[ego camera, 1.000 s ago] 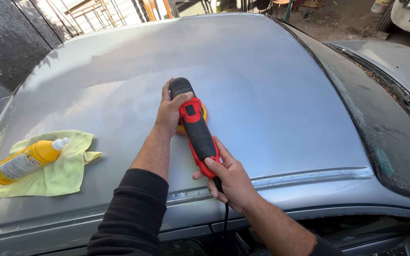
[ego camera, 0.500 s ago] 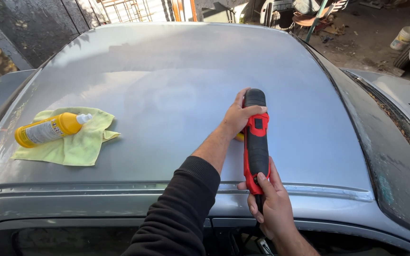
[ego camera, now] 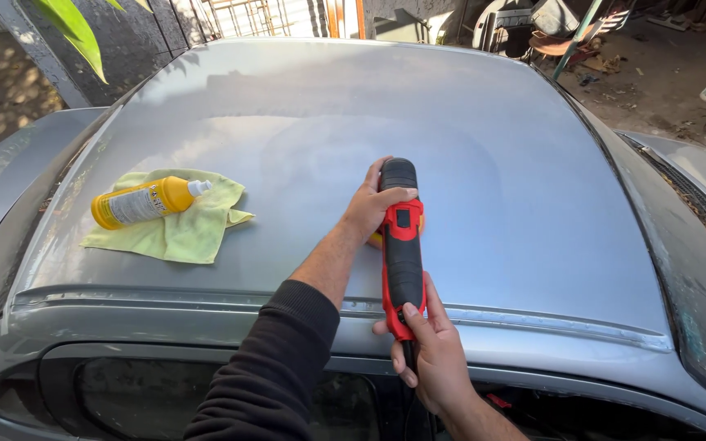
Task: Polishing the roof of a silver car using an electric polisher and a microfibre cloth.
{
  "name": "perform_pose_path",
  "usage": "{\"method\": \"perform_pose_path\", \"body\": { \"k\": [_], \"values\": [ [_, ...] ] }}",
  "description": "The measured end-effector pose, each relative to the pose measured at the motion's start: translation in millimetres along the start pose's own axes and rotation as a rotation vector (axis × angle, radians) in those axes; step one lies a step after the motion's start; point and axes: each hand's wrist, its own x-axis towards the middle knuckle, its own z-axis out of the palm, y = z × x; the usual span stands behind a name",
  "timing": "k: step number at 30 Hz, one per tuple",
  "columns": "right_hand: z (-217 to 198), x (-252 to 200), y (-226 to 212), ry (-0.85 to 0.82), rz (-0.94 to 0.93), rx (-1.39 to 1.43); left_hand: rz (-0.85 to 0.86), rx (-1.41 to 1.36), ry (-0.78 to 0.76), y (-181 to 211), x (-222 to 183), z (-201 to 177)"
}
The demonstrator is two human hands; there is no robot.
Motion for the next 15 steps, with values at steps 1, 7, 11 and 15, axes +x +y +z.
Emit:
{"method": "perform_pose_path", "body": {
  "k": [1,7,11,15],
  "values": [
    [8,0,2,-0.028,0.026,0.001,0.040,-0.005,0.016,1,-4,-11],
    [40,-1,20,-0.206,0.040,0.018,0.085,-0.046,0.080,15,-35,-66],
    [62,-2,24,-0.266,0.059,-0.054,0.118,-0.063,0.141,17,-52,-104],
    [78,-1,29,-0.318,0.083,-0.090,0.157,-0.056,0.188,17,-68,-133]
  ]
}}
